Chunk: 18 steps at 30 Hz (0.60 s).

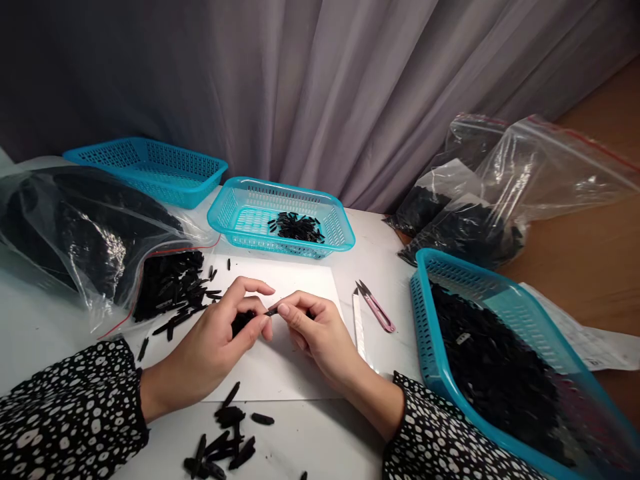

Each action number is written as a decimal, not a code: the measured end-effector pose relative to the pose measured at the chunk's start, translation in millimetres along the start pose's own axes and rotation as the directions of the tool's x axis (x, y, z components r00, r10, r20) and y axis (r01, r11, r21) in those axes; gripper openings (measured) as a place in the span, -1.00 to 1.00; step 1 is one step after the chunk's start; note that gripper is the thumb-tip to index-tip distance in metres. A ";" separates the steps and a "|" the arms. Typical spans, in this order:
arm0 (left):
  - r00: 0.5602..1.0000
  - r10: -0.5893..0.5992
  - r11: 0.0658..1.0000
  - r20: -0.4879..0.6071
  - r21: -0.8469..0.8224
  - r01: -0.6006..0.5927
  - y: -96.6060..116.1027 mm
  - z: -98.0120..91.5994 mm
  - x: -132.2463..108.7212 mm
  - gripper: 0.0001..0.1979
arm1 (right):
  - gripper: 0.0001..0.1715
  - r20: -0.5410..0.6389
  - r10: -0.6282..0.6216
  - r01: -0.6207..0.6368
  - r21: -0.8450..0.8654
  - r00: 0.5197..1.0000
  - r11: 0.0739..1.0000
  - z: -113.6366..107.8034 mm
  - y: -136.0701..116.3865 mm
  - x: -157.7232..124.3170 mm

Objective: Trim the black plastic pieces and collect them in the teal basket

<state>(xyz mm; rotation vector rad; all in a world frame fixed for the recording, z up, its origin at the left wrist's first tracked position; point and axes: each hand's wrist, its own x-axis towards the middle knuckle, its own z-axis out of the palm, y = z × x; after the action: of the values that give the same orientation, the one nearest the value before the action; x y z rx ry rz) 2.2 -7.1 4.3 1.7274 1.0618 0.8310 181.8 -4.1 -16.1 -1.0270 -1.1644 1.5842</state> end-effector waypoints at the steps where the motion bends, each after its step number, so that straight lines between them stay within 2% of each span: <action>1: 0.999 -0.032 0.999 -0.010 -0.016 0.031 -0.2 0.0 0.6 -0.81 | -0.65 -0.007 -0.002 0.002 0.015 1.000 1.000 -0.4 0.6 0.5; 6: 0.977 -0.210 0.946 -0.026 -0.258 0.197 -3.3 -0.7 7.4 -0.71 | -0.69 -0.047 -0.003 0.007 0.095 0.999 0.995 -2.1 3.4 2.2; 11: 0.940 -0.335 0.866 0.068 -0.371 0.335 -3.9 -2.9 11.8 -0.64 | -0.76 -0.025 -0.009 0.013 0.146 1.000 0.989 -3.3 3.7 1.2; 15: 0.931 -0.365 0.828 0.034 -0.446 0.340 -0.1 -4.7 11.8 -0.60 | -0.80 -0.018 -0.030 0.033 0.176 0.999 0.984 -3.3 3.9 1.3; 18: 0.925 -0.377 0.766 0.044 -0.546 0.338 3.6 -6.0 12.2 -0.70 | -0.81 -0.025 -0.027 0.031 0.200 0.999 0.979 -2.4 3.7 2.0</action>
<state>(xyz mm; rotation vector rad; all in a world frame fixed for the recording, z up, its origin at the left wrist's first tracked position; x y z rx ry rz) 3.0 5.4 10.7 0.9772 1.0294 0.8443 182.9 -2.2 -20.4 -0.8889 -0.9780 1.6265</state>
